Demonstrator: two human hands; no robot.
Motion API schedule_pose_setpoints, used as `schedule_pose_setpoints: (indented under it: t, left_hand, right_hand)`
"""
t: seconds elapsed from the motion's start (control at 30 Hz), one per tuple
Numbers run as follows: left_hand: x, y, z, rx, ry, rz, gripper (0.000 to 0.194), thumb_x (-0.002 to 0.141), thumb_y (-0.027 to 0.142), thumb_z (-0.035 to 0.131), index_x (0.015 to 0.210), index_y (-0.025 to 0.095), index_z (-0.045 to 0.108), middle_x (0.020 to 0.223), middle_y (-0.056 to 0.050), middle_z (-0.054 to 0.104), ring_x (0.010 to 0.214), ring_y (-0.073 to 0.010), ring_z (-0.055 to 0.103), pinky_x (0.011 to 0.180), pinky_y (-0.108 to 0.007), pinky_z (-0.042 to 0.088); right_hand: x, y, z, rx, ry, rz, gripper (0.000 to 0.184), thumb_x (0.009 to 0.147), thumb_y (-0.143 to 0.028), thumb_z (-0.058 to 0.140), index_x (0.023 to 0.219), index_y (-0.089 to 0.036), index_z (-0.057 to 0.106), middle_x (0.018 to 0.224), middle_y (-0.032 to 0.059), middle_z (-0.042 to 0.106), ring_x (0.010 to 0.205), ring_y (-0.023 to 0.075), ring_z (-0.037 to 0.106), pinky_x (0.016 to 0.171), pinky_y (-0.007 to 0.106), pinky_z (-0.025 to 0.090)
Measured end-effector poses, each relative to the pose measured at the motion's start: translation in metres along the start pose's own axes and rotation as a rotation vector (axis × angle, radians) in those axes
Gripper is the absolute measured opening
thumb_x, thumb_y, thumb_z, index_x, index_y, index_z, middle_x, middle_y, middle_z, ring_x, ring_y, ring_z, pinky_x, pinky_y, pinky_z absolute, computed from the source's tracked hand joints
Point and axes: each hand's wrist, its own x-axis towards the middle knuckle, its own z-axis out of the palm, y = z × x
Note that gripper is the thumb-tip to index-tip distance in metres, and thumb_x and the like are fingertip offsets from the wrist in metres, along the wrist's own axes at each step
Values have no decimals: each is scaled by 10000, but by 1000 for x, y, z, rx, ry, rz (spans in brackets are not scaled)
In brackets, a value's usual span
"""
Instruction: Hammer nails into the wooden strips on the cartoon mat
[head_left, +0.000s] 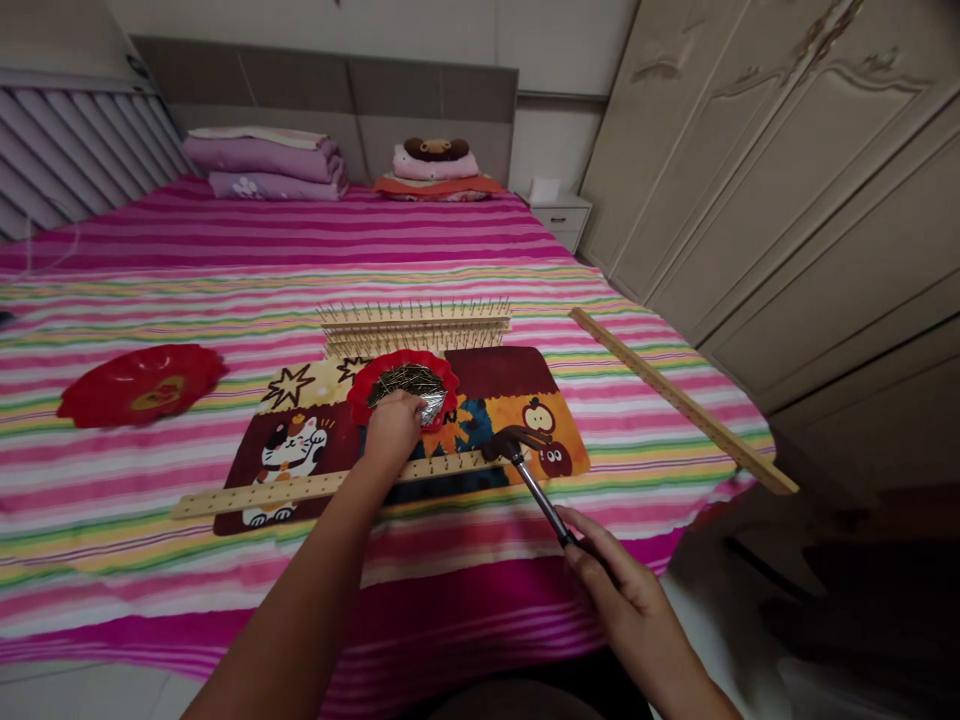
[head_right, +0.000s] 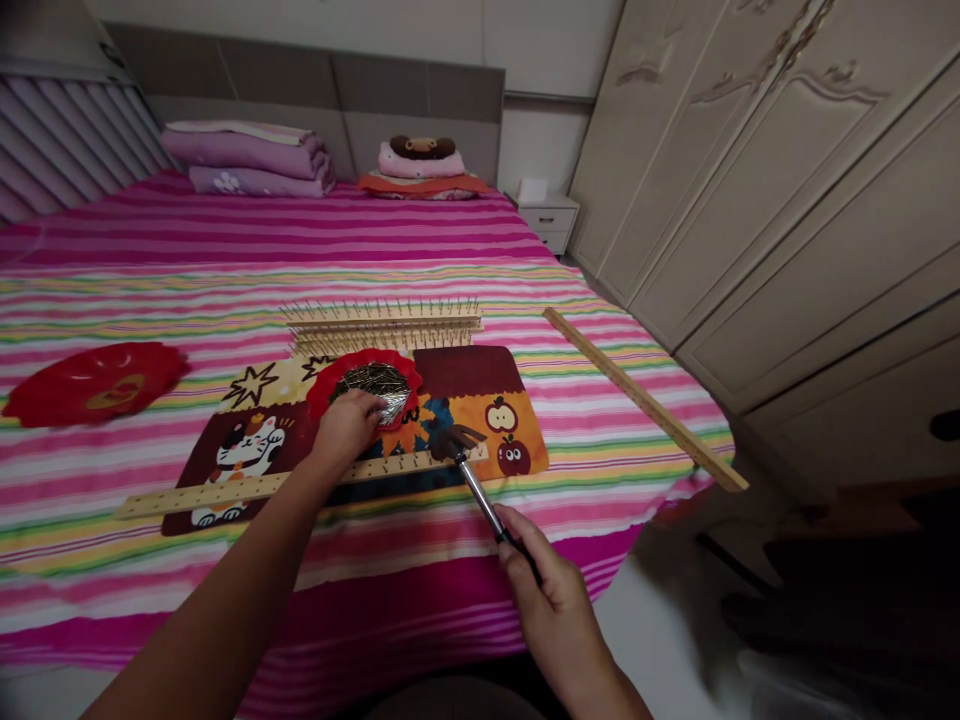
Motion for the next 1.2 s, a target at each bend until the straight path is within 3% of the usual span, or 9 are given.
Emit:
schedule_pose_setpoints:
  t: [0.13, 0.27, 0.47, 0.63, 0.83, 1.2]
  left_hand:
    - [12, 1, 9, 127, -84, 18, 233, 732, 166, 487, 853, 169, 686, 877, -103, 624, 882, -233, 570, 733, -301, 426]
    - [9, -2, 3, 46, -38, -20, 191, 747, 203, 484, 789, 177, 668, 845, -80, 629, 800, -201, 579, 689, -284, 415]
    - [-21, -9, -19, -512, 130, -257, 169, 677, 337, 581, 763, 206, 646, 690, 10, 639, 650, -138, 572, 647, -243, 426]
    - [-62, -14, -16, -910, 30, -386, 276, 558, 411, 655, 710, 183, 626, 588, 29, 600, 552, -118, 535, 531, -220, 412]
    - [-75, -12, -1, -832, 15, -387, 212, 582, 380, 641, 669, 187, 641, 574, 37, 606, 535, -103, 519, 512, -203, 396]
    - [-74, -10, 5, -782, 60, -382, 205, 608, 387, 609, 691, 202, 637, 598, 37, 629, 586, -120, 553, 572, -218, 408]
  right_hand:
    - [-1, 0, 0, -11, 0, 4, 401, 796, -406, 545, 1143, -226, 635, 1063, 64, 699, 1007, 202, 635, 850, 272, 497]
    - [-1, 0, 0, -4, 5, -12, 385, 799, -386, 550, 1142, -235, 635, 1082, 61, 691, 1036, 204, 621, 881, 283, 478]
    - [-5, -2, 0, 11, -14, -4, 399, 802, -399, 541, 1148, -223, 630, 1070, 69, 694, 1032, 200, 620, 890, 282, 470]
    - [-8, -1, 3, 6, -25, -15, 397, 808, -397, 542, 1154, -222, 626, 1068, 65, 693, 1013, 194, 627, 880, 277, 476]
    - [-9, -8, 6, 5, -61, -27, 398, 814, -402, 537, 1162, -227, 623, 1047, 59, 701, 1019, 202, 625, 905, 300, 466]
    - [-8, -11, 7, 4, -72, -37, 365, 818, -369, 535, 1150, -246, 625, 1047, 29, 704, 1017, 190, 628, 910, 283, 464]
